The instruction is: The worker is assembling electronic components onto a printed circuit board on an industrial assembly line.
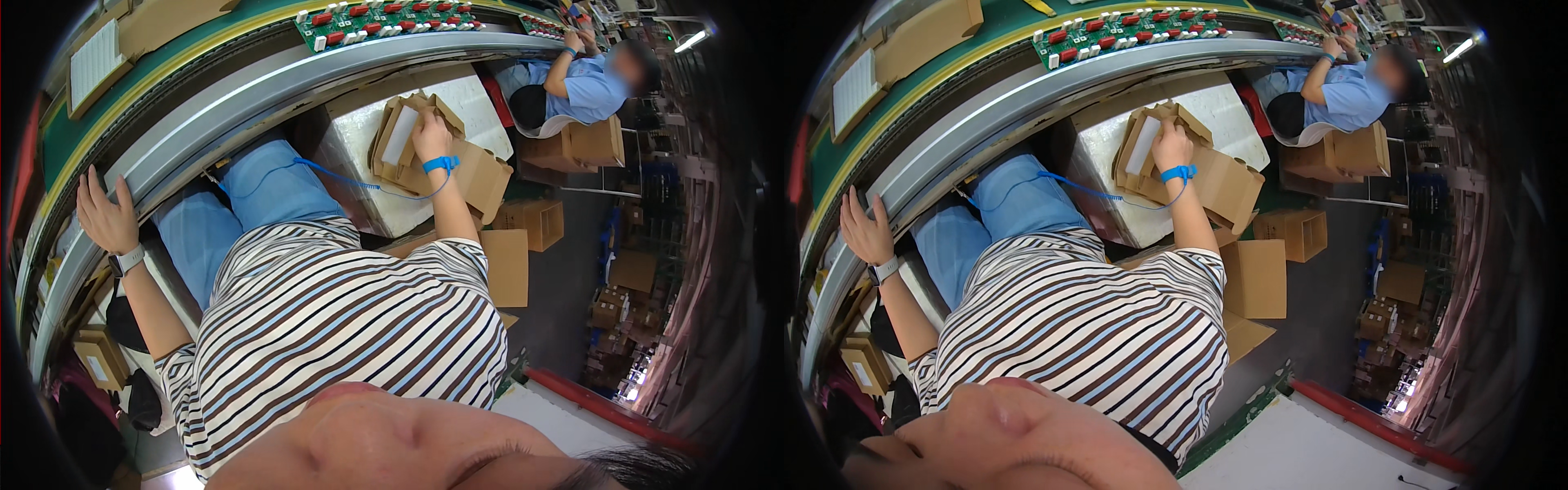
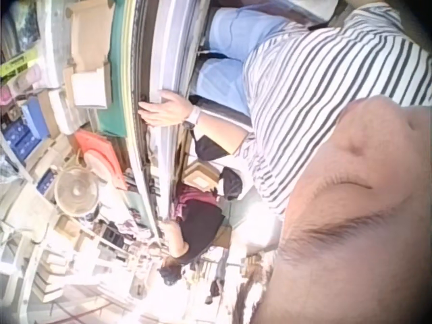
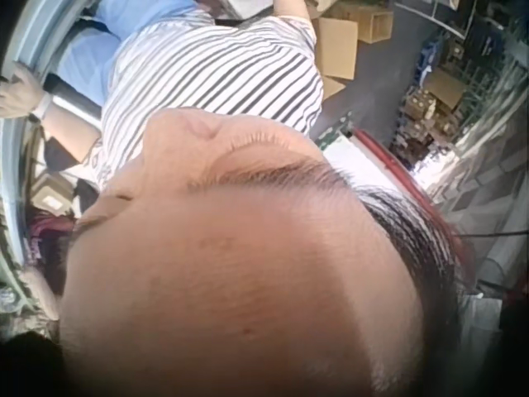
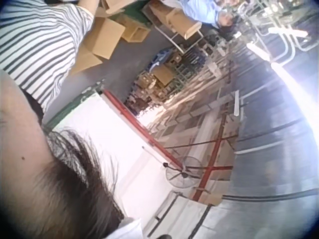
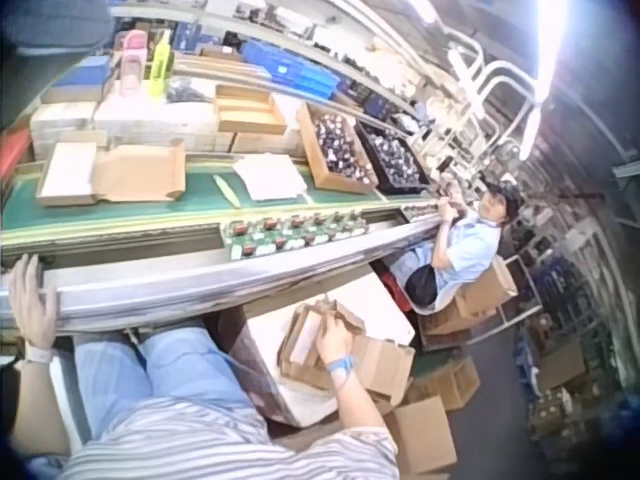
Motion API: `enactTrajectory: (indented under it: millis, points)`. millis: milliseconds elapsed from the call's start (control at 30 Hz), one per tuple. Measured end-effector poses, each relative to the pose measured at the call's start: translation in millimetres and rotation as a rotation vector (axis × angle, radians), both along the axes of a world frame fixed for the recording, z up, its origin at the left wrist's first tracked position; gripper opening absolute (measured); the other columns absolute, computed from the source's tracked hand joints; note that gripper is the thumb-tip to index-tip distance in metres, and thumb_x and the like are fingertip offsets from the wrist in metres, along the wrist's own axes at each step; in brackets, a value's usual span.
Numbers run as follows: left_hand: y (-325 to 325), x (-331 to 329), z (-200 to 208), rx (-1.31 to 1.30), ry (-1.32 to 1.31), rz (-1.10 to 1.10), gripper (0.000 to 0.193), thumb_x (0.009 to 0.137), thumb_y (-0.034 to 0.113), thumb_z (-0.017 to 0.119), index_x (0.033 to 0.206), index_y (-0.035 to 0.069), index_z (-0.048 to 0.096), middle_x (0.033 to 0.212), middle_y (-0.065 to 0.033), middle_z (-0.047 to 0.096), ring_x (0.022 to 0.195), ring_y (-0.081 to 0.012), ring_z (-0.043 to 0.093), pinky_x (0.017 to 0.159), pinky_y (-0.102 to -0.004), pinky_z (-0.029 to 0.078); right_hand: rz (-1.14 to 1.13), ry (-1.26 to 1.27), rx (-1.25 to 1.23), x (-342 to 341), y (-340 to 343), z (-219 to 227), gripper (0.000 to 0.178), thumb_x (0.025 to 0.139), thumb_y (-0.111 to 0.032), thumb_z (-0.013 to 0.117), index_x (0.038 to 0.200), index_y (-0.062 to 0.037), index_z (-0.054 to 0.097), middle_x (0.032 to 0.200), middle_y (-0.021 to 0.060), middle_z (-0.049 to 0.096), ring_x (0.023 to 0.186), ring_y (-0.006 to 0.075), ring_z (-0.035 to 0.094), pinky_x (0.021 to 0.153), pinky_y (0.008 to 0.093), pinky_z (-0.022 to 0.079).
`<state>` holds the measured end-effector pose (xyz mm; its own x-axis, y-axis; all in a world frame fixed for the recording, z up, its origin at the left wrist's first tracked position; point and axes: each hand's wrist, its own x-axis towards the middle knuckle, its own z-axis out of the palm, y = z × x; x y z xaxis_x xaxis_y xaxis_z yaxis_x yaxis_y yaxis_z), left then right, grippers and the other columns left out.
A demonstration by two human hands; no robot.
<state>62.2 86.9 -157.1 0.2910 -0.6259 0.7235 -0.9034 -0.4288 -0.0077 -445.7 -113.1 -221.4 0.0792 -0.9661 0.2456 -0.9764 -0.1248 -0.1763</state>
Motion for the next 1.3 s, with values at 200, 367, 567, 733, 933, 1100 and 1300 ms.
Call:
enactTrajectory:
  millis: [200,367,567,733,933,1100,1300]
  points:
    - [14,8,22,0.106,0.065,0.040,0.048,0.075,0.030,0.060,0.117,0.008,0.053,0.116,-0.0137,0.054,0.111,-0.0305,0.047,0.095,-0.0419,0.034,0.016,0.341,-0.130,27,-19,-33,0.014,0.069,-0.021,0.060,0.075,-0.0085,0.065,0.083,0.0150,0.060,0.071,0.0324,0.059,0.061,0.0437,0.047]
    - [19,-18,4,-0.025,0.294,-0.009,0.050,0.064,0.026,0.065,0.112,0.012,0.057,0.113,-0.0083,0.055,0.112,-0.0287,0.045,0.097,-0.0429,0.033,0.128,0.303,0.146,-4,-28,-71,0.033,0.076,-0.034,0.059,0.086,-0.0030,0.063,0.088,0.0172,0.061,0.078,0.0311,0.059,0.064,0.0396,0.048]
    - [25,-31,6,-0.069,0.301,0.066,0.053,0.070,0.033,0.063,0.116,0.011,0.050,0.121,-0.0172,0.045,0.115,-0.0326,0.041,0.096,-0.0486,0.031,0.005,0.226,-0.084,-40,-62,-128,0.037,0.070,-0.029,0.065,0.093,0.0014,0.062,0.106,0.0215,0.055,0.089,0.0343,0.057,0.076,0.0403,0.048]
    - [23,-23,9,-0.082,0.265,0.061,0.051,0.071,0.033,0.062,0.115,0.010,0.050,0.121,-0.0170,0.045,0.114,-0.0323,0.041,0.096,-0.0488,0.031,-0.016,0.353,0.211,13,-56,-83,0.035,0.068,-0.030,0.064,0.081,0.0026,0.066,0.090,0.0220,0.061,0.078,0.0340,0.061,0.068,0.0415,0.050]
    - [19,-17,9,-0.062,0.280,0.067,0.051,0.071,0.032,0.063,0.116,0.012,0.050,0.122,-0.0147,0.045,0.115,-0.0305,0.041,0.097,-0.0463,0.031,-0.019,0.399,0.277,8,-67,-95,0.034,0.071,-0.031,0.059,0.076,0.0024,0.067,0.080,0.0219,0.064,0.077,0.0343,0.063,0.069,0.0410,0.050]
    - [20,-18,7,-0.071,0.265,0.065,0.051,0.071,0.033,0.063,0.115,0.011,0.050,0.121,-0.0156,0.046,0.114,-0.0310,0.042,0.096,-0.0475,0.032,-0.052,0.370,0.368,7,-57,-53,0.038,0.072,-0.033,0.060,0.081,0.0030,0.066,0.085,0.0222,0.063,0.082,0.0351,0.062,0.073,0.0409,0.050]
    - [20,-20,9,-0.085,0.255,0.053,0.050,0.070,0.033,0.063,0.113,0.010,0.051,0.120,-0.0165,0.046,0.112,-0.0314,0.043,0.095,-0.0486,0.033,-0.005,0.444,0.570,15,-67,-63,0.047,0.073,-0.039,0.058,0.092,0.0028,0.065,0.099,0.0214,0.061,0.093,0.0331,0.060,0.077,0.0393,0.049]
